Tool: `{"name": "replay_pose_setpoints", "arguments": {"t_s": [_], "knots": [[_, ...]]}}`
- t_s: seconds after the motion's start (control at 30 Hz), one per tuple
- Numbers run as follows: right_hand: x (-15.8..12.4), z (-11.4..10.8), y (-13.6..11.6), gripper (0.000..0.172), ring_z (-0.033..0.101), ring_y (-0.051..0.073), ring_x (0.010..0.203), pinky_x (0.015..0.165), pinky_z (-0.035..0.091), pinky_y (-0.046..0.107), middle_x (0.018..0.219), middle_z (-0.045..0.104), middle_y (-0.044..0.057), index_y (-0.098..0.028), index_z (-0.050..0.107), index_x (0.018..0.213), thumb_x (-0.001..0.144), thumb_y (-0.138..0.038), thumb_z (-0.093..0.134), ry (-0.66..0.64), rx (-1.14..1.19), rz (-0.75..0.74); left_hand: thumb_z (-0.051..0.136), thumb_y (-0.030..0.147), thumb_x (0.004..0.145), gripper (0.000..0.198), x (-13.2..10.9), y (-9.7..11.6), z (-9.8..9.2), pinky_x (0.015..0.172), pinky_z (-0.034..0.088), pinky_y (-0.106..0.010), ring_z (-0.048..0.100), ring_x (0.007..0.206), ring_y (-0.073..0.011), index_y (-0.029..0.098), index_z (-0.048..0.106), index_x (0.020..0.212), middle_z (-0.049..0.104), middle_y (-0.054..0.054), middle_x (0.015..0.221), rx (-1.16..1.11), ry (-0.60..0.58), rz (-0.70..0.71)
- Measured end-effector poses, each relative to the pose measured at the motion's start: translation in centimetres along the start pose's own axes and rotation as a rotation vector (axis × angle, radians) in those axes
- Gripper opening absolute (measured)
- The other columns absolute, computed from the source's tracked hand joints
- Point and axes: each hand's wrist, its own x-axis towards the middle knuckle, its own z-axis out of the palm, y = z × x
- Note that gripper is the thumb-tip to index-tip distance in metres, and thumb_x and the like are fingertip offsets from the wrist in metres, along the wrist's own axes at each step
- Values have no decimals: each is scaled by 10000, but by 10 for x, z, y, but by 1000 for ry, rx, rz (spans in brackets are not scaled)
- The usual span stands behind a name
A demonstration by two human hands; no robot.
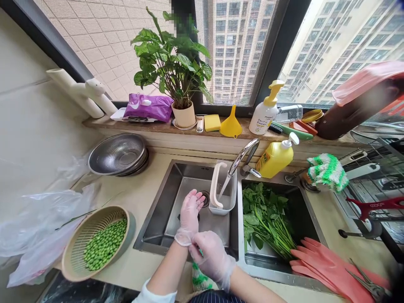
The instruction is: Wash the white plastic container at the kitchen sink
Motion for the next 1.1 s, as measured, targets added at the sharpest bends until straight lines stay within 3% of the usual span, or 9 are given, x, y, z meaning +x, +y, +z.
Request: {"name": "replay_pose_setpoints", "arguments": {"t_s": [0.23,0.4,0.47,0.63,0.77,0.87,1.0,1.1], "knots": [[1,-15,-8,109,430,93,479,489,196,251,542,553,-47,-206,484,601,689,-168,537,-281,67,-168,612,348,797,364,-17,7,2,999,433,-395,617,1069,-229,151,602,1102,645,-126,1145,5,-263,-44],[-20,5,-5,78,458,85,505,492,285,195,543,543,-73,-226,537,623,672,-167,550,-361,276,-145,589,411,793,460,-10,11,2,983,438,-409,613,1085,-240,188,563,1194,622,-134,1201,-50,-187,-77],[-28,7,1,67,456,80,507,500,304,179,544,537,-74,-222,550,634,681,-175,555,-368,366,-67,606,424,780,504,-7,16,1,972,438,-406,617,1082,-246,199,546,1226,618,-137,1214,-14,-180,-60],[-38,-22,36,182,445,85,564,539,315,184,615,550,-49,-194,554,679,829,-272,486,-220,434,306,632,451,769,516,-14,15,-22,958,437,-404,629,1061,-257,207,572,1220,632,-132,1211,238,-246,-39],[-54,-45,69,300,433,100,583,562,328,199,610,507,-41,-189,493,666,875,-399,449,-137,475,507,688,497,695,537,-23,-7,-61,959,444,-410,636,1041,-282,158,643,1109,653,-156,1165,451,-253,-99],[-68,-45,84,345,448,112,584,581,354,216,599,493,-37,-200,445,654,883,-457,422,-54,558,630,709,513,655,537,-26,-22,-83,962,451,-414,627,1054,-295,147,664,1046,654,-166,1153,518,-221,-145],[-72,-34,91,359,472,122,580,588,391,229,596,504,-32,-202,476,683,871,-505,432,76,629,723,638,507,734,531,-23,-27,-80,981,441,-415,608,1095,-284,151,626,1127,626,-165,1207,557,-265,-100],[-61,-32,95,370,548,147,632,632,439,250,679,580,-9,-187,566,955,859,-521,438,238,602,789,581,462,798,516,-19,-21,-59,1014,412,-399,588,1131,-263,163,575,1219,618,-151,1228,619,-307,-1]]}}
